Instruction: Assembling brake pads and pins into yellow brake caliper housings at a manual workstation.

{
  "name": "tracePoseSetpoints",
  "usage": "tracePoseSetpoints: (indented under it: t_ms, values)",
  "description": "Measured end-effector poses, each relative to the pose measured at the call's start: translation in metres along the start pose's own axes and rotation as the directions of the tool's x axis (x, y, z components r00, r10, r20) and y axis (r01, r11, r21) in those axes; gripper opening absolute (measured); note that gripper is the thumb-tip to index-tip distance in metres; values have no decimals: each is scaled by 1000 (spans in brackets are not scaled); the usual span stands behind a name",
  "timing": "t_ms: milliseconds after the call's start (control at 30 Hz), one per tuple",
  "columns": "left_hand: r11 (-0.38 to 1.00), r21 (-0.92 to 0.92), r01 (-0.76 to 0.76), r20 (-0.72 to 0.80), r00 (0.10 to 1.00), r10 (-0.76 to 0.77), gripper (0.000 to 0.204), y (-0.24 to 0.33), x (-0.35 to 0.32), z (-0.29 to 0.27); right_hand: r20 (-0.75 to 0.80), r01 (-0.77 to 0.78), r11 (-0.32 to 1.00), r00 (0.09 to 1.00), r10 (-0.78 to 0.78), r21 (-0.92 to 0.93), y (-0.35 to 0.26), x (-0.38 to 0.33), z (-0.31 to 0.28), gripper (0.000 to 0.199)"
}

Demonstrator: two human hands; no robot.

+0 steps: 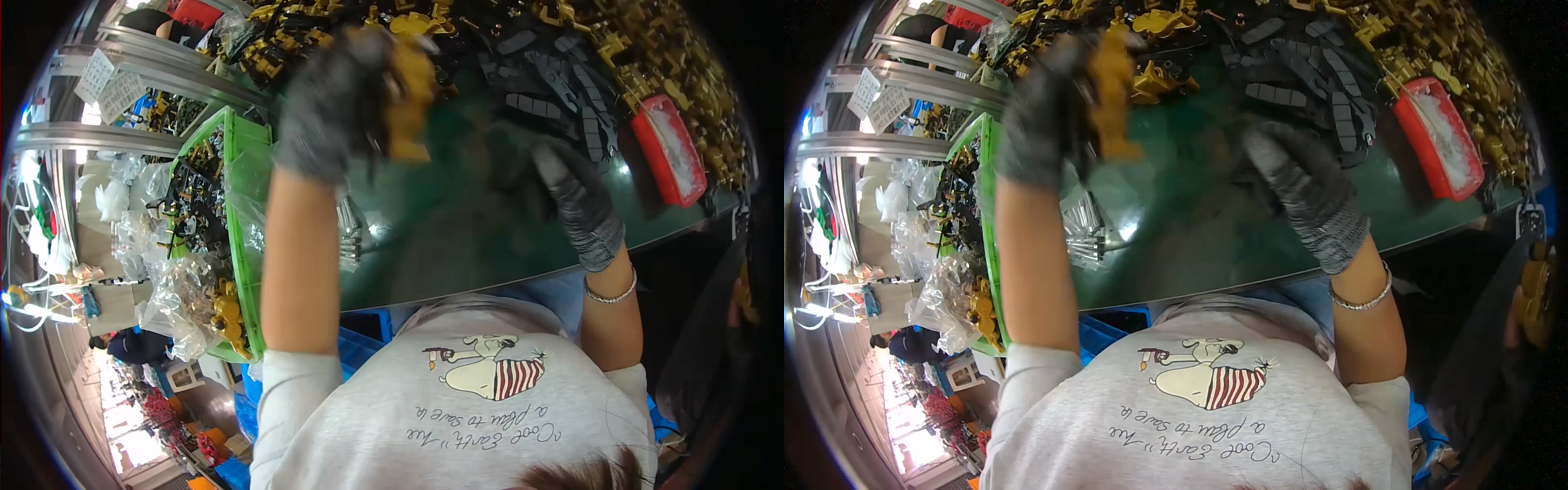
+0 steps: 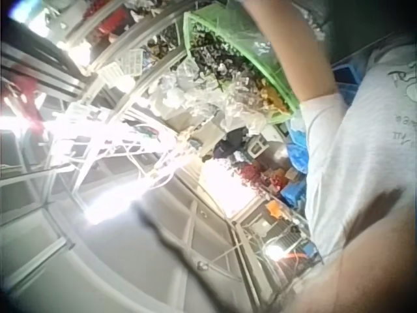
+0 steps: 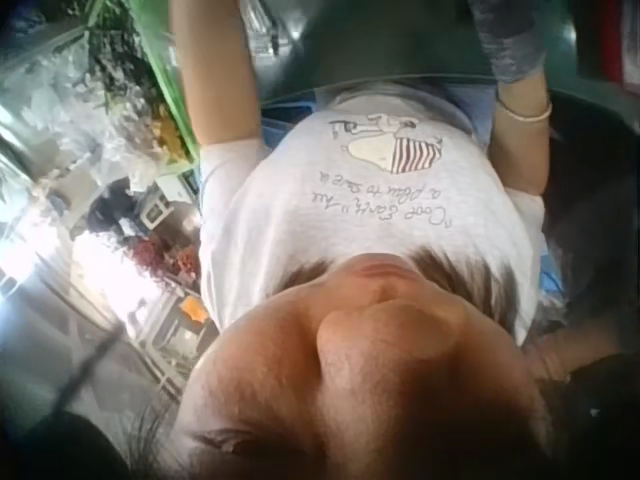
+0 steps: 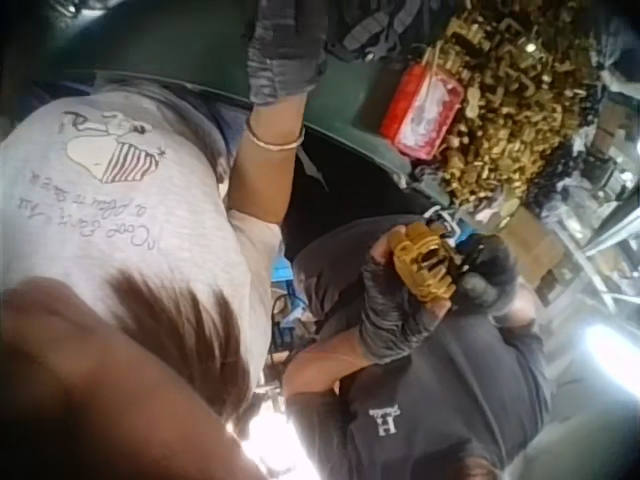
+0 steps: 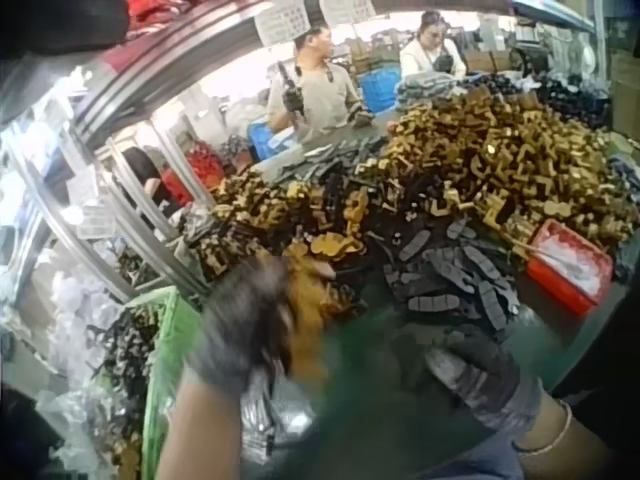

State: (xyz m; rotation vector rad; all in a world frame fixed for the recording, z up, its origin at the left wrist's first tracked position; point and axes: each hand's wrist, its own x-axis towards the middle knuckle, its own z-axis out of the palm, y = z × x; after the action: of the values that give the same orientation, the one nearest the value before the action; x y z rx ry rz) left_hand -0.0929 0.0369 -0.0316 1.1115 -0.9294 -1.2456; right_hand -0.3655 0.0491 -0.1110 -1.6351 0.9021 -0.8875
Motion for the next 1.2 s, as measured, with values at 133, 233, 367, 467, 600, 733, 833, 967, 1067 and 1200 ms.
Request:
tracePoseSetpoints:
  t_ms: [133, 233, 367, 467, 600, 733, 833, 967, 1067, 1200]
  values:
    - [990, 85, 111, -309, 948, -79, 54, 60, 104, -45, -30, -79, 989, 996, 83, 124, 17, -6, -9, 32]
    - [967, -93, -236, -642, 757, 123, 32, 61, 142, -80, -15, -110, 979, 993, 114, 171, 14, -11, -10, 33]
    - [900, -428, 86, -364, 895, -259, 32, 11, 176, -149, -8, -82, 997, 997, 82, 2, 8, -3, -14, 35]
    - [969, -166, 184, -495, 834, -244, 32, 24, 169, -103, 24, -96, 983, 995, 101, -155, 1, 9, -24, 36]
    - [653, 752, -91, 250, 956, -154, 40, 20, 128, -72, 145, 138, 634, 989, -42, -761, -14, 21, -20, 34]
    - [-28, 902, -430, 431, 898, 90, 30, -33, 35, 0, 255, 304, 369, 951, -176, -878, -9, 19, -13, 38]
    - [-508, 841, -188, 354, 900, 253, 33, -48, 23, 13, 212, 275, 382, 957, -199, -882, -9, 15, -14, 35]
    - [-306, 903, -301, 272, 953, -134, 44, -33, 13, 9, -28, 125, 883, 988, -154, -452, -1, 1, -30, 34]
    - [-233, 860, -454, 430, 891, -148, 45, -28, -5, -12, -135, 130, 978, 979, -152, -161, 21, -8, -42, 33]
    - [146, 904, -401, 342, 885, 317, 40, -48, -39, -22, -145, -66, 998, 987, 67, 11, 7, -17, -47, 33]
